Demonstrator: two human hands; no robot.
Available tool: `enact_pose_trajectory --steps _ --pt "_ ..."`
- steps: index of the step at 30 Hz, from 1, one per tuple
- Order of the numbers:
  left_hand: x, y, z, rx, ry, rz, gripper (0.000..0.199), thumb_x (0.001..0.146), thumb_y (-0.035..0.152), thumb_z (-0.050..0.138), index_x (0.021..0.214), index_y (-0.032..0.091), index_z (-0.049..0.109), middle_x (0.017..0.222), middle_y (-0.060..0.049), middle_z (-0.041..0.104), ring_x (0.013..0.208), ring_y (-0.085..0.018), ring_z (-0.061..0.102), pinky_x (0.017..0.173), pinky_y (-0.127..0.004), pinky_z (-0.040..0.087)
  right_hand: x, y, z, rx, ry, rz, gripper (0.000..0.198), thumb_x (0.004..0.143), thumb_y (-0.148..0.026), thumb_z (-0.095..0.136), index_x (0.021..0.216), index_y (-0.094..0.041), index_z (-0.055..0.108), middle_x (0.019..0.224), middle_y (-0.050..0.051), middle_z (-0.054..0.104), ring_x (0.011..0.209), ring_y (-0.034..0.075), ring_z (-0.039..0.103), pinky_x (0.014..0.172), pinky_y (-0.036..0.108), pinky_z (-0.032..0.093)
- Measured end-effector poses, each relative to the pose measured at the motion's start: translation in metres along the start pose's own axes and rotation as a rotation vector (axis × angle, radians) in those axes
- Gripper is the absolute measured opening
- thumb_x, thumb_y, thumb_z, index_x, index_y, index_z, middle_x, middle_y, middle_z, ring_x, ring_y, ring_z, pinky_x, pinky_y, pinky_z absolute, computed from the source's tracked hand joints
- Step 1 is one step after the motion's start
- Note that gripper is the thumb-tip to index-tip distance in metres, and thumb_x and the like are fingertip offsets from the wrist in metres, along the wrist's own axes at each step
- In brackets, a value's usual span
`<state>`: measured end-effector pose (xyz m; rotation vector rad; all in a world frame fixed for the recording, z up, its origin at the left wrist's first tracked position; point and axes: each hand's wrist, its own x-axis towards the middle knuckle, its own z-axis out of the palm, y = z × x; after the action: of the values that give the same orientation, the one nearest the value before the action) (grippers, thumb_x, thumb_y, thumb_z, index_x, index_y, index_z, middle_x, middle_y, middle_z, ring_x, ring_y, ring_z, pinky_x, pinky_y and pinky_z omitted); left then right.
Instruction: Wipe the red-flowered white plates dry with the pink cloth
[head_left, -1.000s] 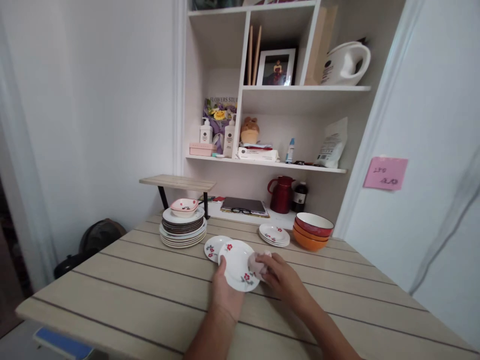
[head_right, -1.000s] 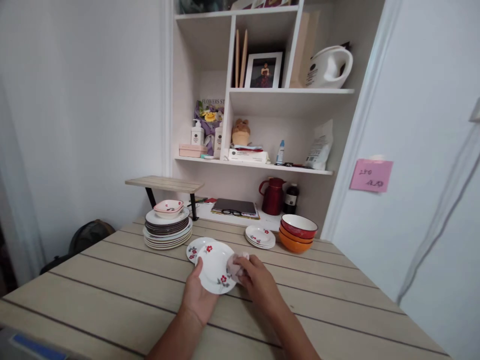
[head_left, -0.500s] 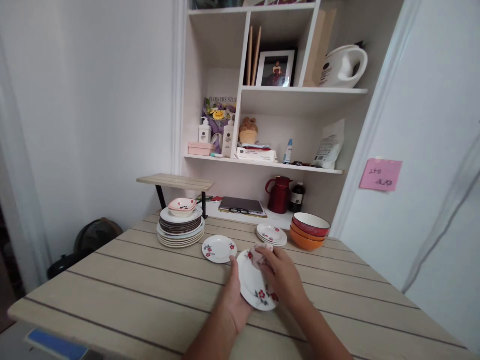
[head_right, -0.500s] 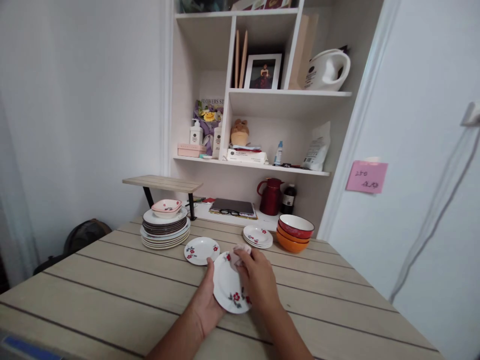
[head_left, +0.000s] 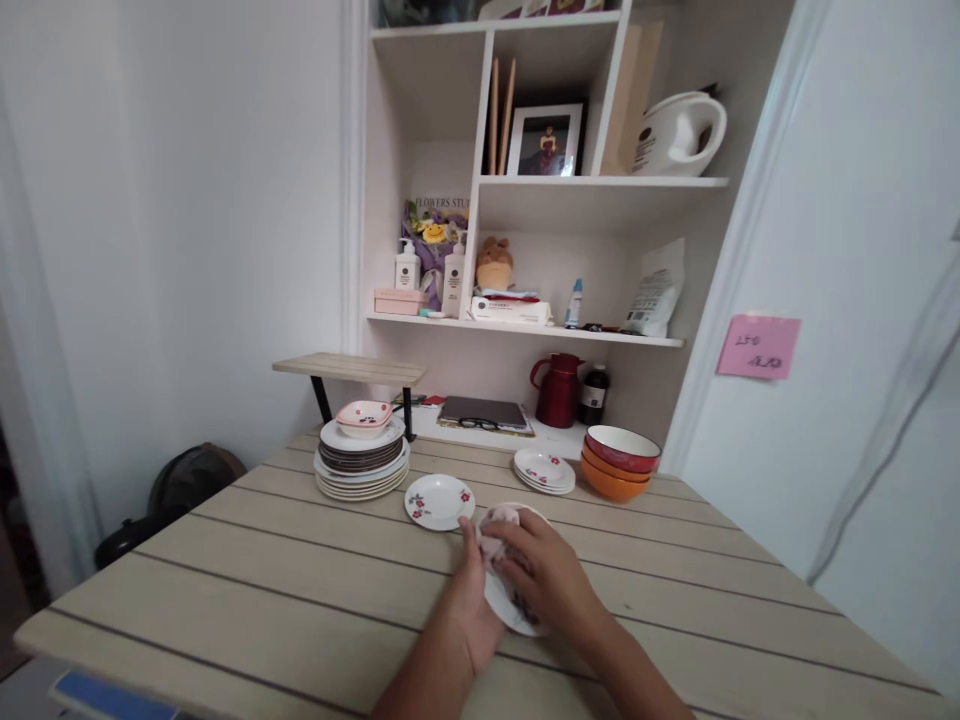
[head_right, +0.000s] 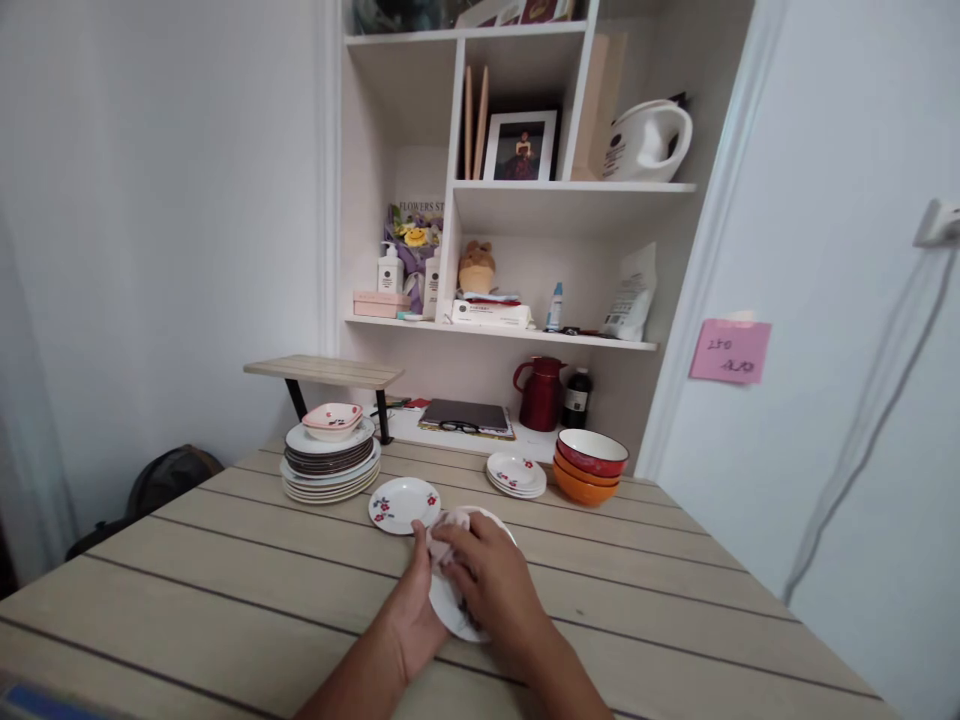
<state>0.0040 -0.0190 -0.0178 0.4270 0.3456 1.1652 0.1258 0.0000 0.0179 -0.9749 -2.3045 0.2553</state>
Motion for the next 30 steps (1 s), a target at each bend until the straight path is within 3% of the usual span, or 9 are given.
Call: enact_pose_trajectory --steps 4,7,11,14,17,19,22,26,30 --pt "0.004 -0.003 -0.003 -0.032 -0.101 -0.010 0.071 0.081 0.073 0.041 0.132 0.025 0.054 0.120 -0.012 0.068 0.113 -0.032 0.060 0.095 -0.046 0.042 0.002 0.016 -0.002 -0.129 0.133 0.105 0.039 0.084 -0.022 0.052 0.121 -0.031 0.062 0.109 0.007 0.060 0.102 0.026 0.056 0.089 0.038 0.043" --pt "0.006 0.003 -0.006 -0.061 -0.109 0.030 0.074 0.082 0.073 0.037 0.136 0.024 0.051 0.126 -0.014 0.064 0.119 -0.033 0.056 0.099 -0.048 0.039 0.002 0.028 -0.005 -0.182 0.153 0.171 0.039 0.082 -0.023 0.053 0.119 -0.029 0.063 0.107 0.007 0.059 0.100 0.026 0.056 0.088 0.039 0.043" --pt "0.004 0.015 -0.010 -0.107 -0.038 0.135 0.078 0.082 0.075 0.034 0.133 0.020 0.054 0.126 -0.016 0.064 0.118 -0.034 0.056 0.098 -0.049 0.039 -0.001 0.027 -0.006 -0.128 0.023 0.167 0.038 0.079 -0.019 0.055 0.115 -0.029 0.064 0.102 0.005 0.058 0.096 0.023 0.057 0.084 0.034 0.044" --pt "0.001 0.021 -0.012 -0.163 0.046 0.232 0.075 0.083 0.073 0.034 0.129 0.018 0.057 0.119 -0.016 0.067 0.112 -0.034 0.060 0.093 -0.047 0.044 -0.004 0.011 -0.005 -0.010 -0.094 0.084 0.040 0.076 -0.014 0.057 0.112 -0.029 0.064 0.105 0.004 0.059 0.099 0.021 0.057 0.085 0.031 0.044" --pt "-0.001 0.020 -0.013 -0.178 0.135 0.245 0.064 0.085 0.066 0.043 0.118 0.015 0.064 0.107 -0.015 0.072 0.102 -0.031 0.064 0.085 -0.042 0.049 -0.005 -0.009 -0.002 0.105 -0.148 -0.012 0.042 0.074 -0.011 0.057 0.110 -0.030 0.065 0.109 0.003 0.060 0.101 0.020 0.057 0.087 0.030 0.044" --pt "0.000 0.015 -0.011 -0.186 0.144 0.198 0.055 0.085 0.060 0.051 0.108 0.013 0.068 0.100 -0.014 0.073 0.097 -0.029 0.066 0.081 -0.038 0.050 -0.004 -0.018 0.003 0.122 -0.114 -0.047 0.043 0.076 -0.011 0.056 0.113 -0.031 0.065 0.110 0.004 0.061 0.103 0.021 0.056 0.089 0.032 0.044" --pt "0.003 0.006 -0.006 -0.191 0.056 0.130 0.047 0.085 0.054 0.055 0.103 0.013 0.070 0.099 -0.013 0.073 0.096 -0.028 0.067 0.084 -0.038 0.049 0.001 -0.015 0.010 0.040 0.012 -0.054 0.041 0.079 -0.014 0.056 0.115 -0.029 0.065 0.113 0.007 0.061 0.105 0.024 0.054 0.091 0.037 0.043" --pt "0.005 0.000 0.001 -0.161 -0.024 0.073 0.053 0.085 0.056 0.053 0.119 0.018 0.064 0.110 -0.013 0.071 0.105 -0.031 0.064 0.093 -0.044 0.044 0.005 0.013 0.008 -0.093 0.181 0.061 0.039 0.080 -0.018 0.056 0.117 -0.029 0.065 0.117 0.008 0.059 0.108 0.026 0.054 0.093 0.041 0.042" --pt "0.006 0.005 -0.006 -0.176 0.054 0.109 0.061 0.085 0.059 0.050 0.130 0.019 0.057 0.120 -0.014 0.068 0.111 -0.033 0.061 0.097 -0.048 0.040 0.002 0.040 -0.004 -0.117 0.224 0.222 0.039 0.079 -0.022 0.055 0.118 -0.027 0.064 0.112 0.007 0.058 0.102 0.024 0.058 0.089 0.038 0.045"
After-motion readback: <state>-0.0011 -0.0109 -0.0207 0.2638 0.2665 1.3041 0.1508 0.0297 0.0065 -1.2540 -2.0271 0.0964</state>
